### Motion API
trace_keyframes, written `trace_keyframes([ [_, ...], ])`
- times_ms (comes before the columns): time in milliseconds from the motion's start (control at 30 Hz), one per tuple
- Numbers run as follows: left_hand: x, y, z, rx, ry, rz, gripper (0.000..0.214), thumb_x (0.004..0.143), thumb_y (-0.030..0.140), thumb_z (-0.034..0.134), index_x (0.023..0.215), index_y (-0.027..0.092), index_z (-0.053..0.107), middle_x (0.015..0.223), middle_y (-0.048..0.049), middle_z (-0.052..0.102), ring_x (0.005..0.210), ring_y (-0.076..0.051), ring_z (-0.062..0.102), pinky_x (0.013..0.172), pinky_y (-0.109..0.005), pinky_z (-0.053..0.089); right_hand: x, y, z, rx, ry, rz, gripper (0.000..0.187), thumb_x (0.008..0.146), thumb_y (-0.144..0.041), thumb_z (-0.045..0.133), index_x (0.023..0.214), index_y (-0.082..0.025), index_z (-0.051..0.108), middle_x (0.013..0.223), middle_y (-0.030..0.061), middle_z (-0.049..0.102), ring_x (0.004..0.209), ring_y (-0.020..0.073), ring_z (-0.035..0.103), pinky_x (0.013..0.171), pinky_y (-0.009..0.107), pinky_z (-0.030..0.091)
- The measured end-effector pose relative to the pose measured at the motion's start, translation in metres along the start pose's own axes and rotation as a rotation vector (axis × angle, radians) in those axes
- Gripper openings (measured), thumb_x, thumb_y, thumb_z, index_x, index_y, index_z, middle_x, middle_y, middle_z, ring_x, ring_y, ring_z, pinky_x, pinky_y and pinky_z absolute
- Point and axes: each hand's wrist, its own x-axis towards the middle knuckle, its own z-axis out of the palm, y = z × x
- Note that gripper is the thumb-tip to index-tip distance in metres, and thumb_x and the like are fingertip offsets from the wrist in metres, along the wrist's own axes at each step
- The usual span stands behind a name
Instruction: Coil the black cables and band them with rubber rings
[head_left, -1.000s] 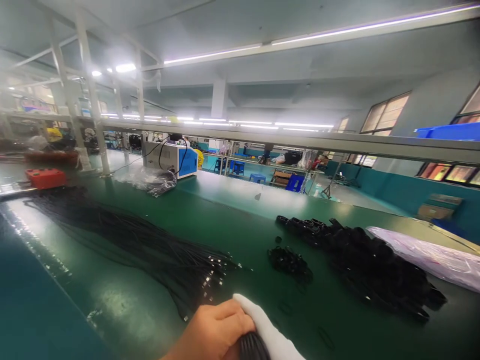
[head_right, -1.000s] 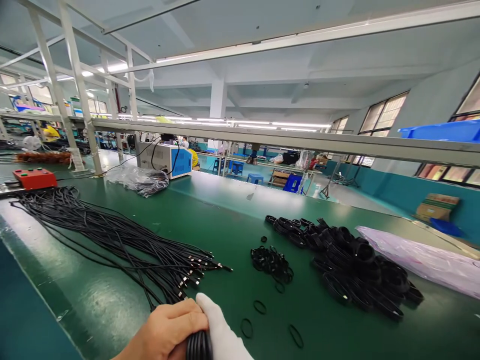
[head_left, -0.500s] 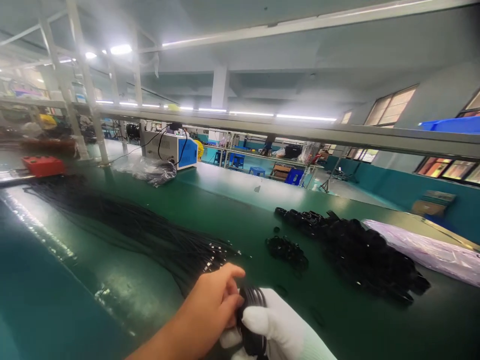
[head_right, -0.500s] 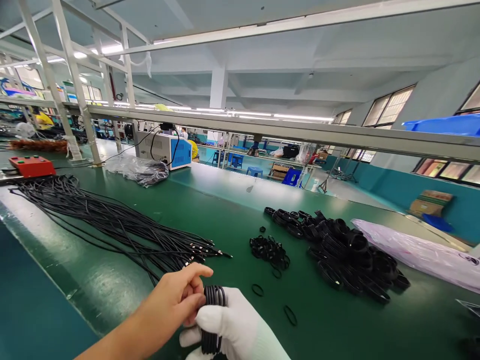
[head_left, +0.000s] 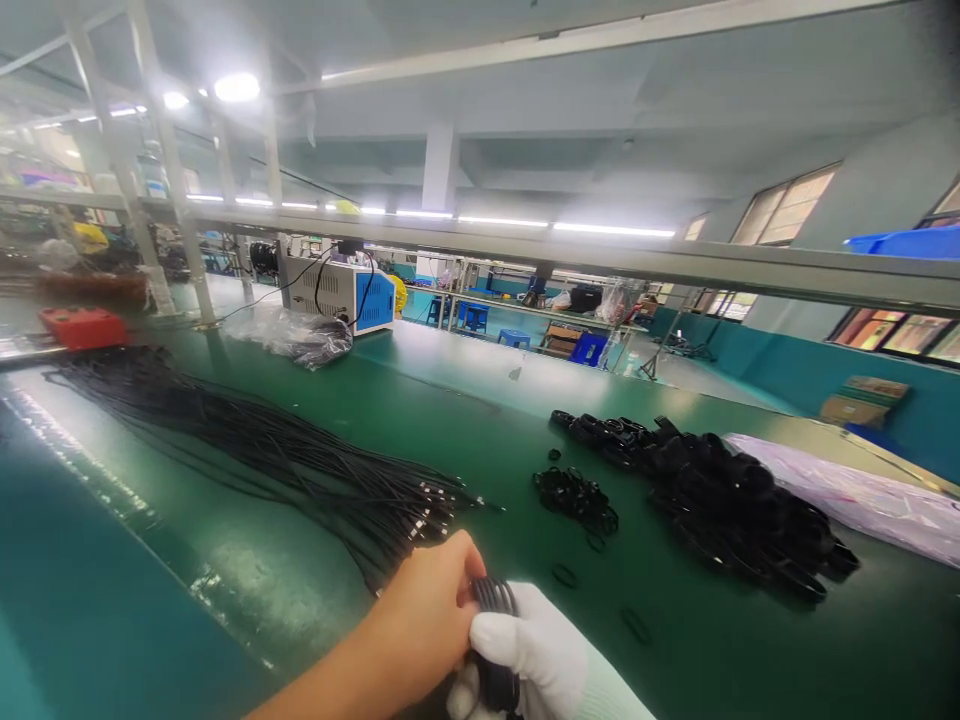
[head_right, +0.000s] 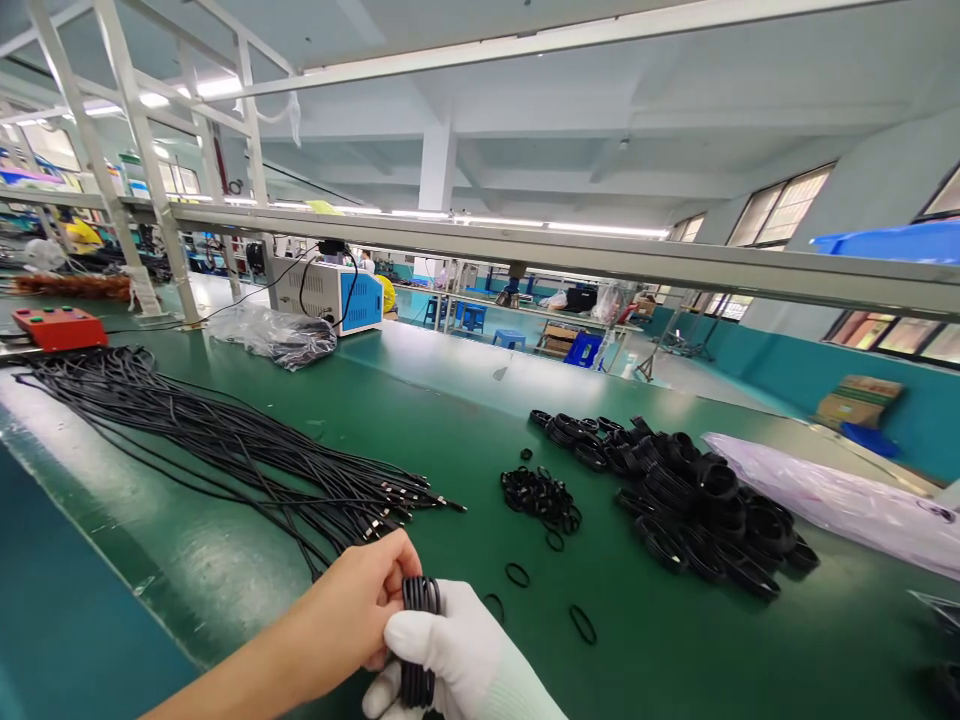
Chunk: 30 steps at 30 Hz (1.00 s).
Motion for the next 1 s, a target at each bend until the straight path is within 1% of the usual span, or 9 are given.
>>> trace_keyframes([
  [67, 0.003, 0.004, -0.006, 0.148, -0.005, 0.012, 0.014, 0.065, 0.009, 0.05, 0.073, 0.021, 0.051, 0.056, 0.0065, 0.054, 0.047, -0.011, 0.051, 0.042, -0.018, 0.029, 0.002, 0.001, -0.002, -0.043, -0.004, 0.03, 0.041, 0.068, -0.042, 0.073, 0.088, -0.007, 0.063, 0.063, 0.0069, 0.063, 0.052, 0.0112, 0.059, 0.044, 0.016, 0.047],
  [133, 0.004, 0.008, -0.011, 0.23, -0.003, 0.022, 0.012, 0.064, 0.011, 0.053, 0.072, 0.021, 0.053, 0.057, 0.0054, 0.056, 0.053, -0.012, 0.052, 0.045, -0.02, 0.03, 0.004, 0.003, -0.004, -0.07, 0.012, 0.024, 0.036, 0.065, -0.04, 0.074, 0.077, -0.007, 0.063, 0.057, 0.0041, 0.059, 0.047, 0.0093, 0.055, 0.038, 0.014, 0.043],
  [233, 0.003, 0.005, -0.012, 0.23, 0.06, 0.078, 0.019, 0.065, 0.01, 0.053, 0.08, 0.021, 0.058, 0.064, 0.0049, 0.061, 0.06, -0.013, 0.055, 0.052, -0.021, 0.036, 0.002, 0.006, -0.007, 0.055, 0.074, 0.037, 0.028, 0.069, -0.034, 0.071, 0.077, -0.009, 0.062, 0.065, 0.004, 0.06, 0.052, 0.0111, 0.058, 0.04, 0.016, 0.047],
  [400, -0.005, -0.022, 0.003, 0.38, 0.245, 0.266, 0.028, 0.083, 0.015, 0.045, 0.096, 0.023, 0.068, 0.091, -0.0031, 0.07, 0.083, -0.02, 0.063, 0.075, -0.029, 0.047, -0.002, 0.002, -0.004, 0.168, -0.006, 0.073, 0.027, 0.073, -0.028, 0.07, 0.09, -0.008, 0.062, 0.075, 0.0053, 0.06, 0.067, 0.0144, 0.065, 0.056, 0.022, 0.056],
  [567, -0.007, -0.041, 0.019, 0.503, 0.297, 0.404, 0.038, 0.091, 0.018, 0.032, 0.104, 0.019, 0.068, 0.091, -0.0087, 0.069, 0.085, -0.024, 0.064, 0.077, -0.034, 0.05, 0.0, 0.001, 0.002, 0.067, 0.012, 0.062, 0.028, 0.071, -0.029, 0.07, 0.086, -0.007, 0.063, 0.07, 0.0065, 0.06, 0.064, 0.0129, 0.061, 0.056, 0.022, 0.054],
  [733, 0.002, -0.026, -0.002, 0.252, 0.203, 0.267, 0.027, 0.085, 0.02, 0.047, 0.1, 0.022, 0.069, 0.097, -0.0033, 0.071, 0.088, -0.02, 0.064, 0.08, -0.029, 0.048, -0.003, 0.0, -0.008, 0.162, 0.065, 0.052, 0.025, 0.067, -0.026, 0.071, 0.083, -0.009, 0.062, 0.07, 0.0065, 0.061, 0.059, 0.0138, 0.062, 0.046, 0.018, 0.048],
  [867, 0.024, -0.013, -0.024, 0.143, 0.182, 0.169, 0.021, 0.083, 0.031, 0.05, 0.093, 0.022, 0.067, 0.085, -0.0008, 0.07, 0.077, -0.019, 0.062, 0.07, -0.027, 0.046, -0.022, -0.027, -0.04, 0.257, 0.23, -0.173, 0.038, 0.07, -0.036, 0.073, 0.098, -0.013, 0.062, 0.079, 0.0076, 0.067, 0.081, 0.0263, 0.068, 0.061, 0.033, 0.056],
  [933, 0.038, -0.008, -0.018, 0.18, 0.093, 0.205, 0.019, 0.081, 0.027, 0.049, 0.085, 0.021, 0.066, 0.079, -0.0014, 0.068, 0.076, -0.02, 0.061, 0.068, -0.028, 0.043, -0.034, -0.041, -0.056, 0.286, 0.275, -0.233, 0.039, 0.074, -0.039, 0.072, 0.102, -0.014, 0.062, 0.085, 0.0091, 0.068, 0.092, 0.029, 0.067, 0.066, 0.034, 0.055],
  [1000, 0.05, -0.004, 0.003, 0.203, -0.025, 0.26, 0.013, 0.075, 0.022, 0.052, 0.076, 0.021, 0.065, 0.077, -0.0018, 0.068, 0.077, -0.021, 0.06, 0.069, -0.028, 0.041, -0.041, -0.047, -0.066, 0.303, 0.254, -0.232, 0.04, 0.074, -0.039, 0.072, 0.103, -0.014, 0.062, 0.089, 0.01, 0.069, 0.093, 0.0296, 0.067, 0.065, 0.033, 0.055],
])
